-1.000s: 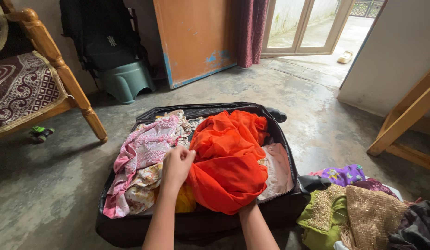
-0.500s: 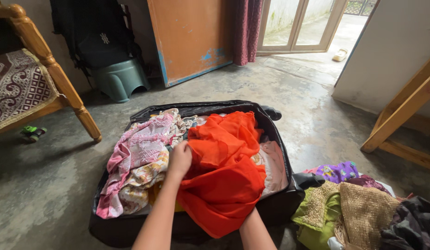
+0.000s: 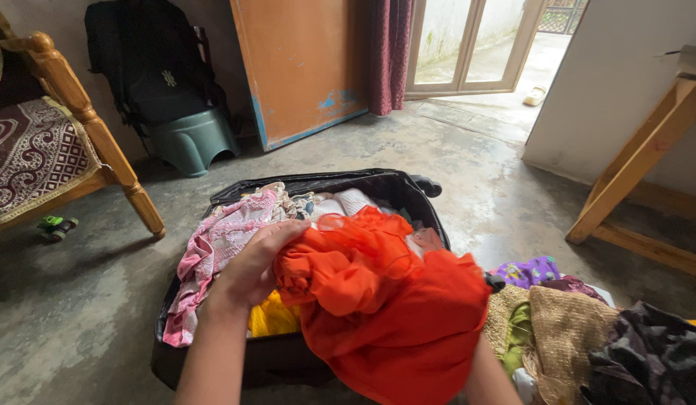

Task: The person unzips a brown suitcase and removes various pieces of clothing by hand, placing them onto the floor one at a time.

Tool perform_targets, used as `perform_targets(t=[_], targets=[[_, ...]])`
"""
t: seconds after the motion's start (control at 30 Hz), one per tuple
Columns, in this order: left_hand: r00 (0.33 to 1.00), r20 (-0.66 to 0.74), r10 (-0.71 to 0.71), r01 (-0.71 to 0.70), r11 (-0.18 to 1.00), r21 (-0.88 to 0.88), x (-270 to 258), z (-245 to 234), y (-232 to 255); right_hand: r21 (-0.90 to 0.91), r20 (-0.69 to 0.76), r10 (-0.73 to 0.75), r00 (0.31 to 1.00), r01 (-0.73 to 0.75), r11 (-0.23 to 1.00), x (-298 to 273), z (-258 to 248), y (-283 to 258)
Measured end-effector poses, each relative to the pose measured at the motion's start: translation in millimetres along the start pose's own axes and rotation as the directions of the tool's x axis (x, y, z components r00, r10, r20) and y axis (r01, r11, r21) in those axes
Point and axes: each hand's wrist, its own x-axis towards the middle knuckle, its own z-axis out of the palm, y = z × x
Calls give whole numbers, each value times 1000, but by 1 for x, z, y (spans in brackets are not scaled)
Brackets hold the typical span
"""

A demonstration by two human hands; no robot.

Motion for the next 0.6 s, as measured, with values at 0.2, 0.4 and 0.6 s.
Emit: perform_targets(t=[0.2, 0.4, 0.6], targets=[[981, 144, 126, -132, 991, 27, -3, 8, 31, -49, -143, -173, 975, 167, 985, -18, -25, -71], [903, -212, 373, -375, 927, 33, 54, -22, -5, -218, -363, -261, 894, 191, 957, -4, -63, -80], [949, -203, 242, -2, 647, 762, 71, -44, -135, -805, -64, -469, 881, 232, 546, 33, -35, -15]])
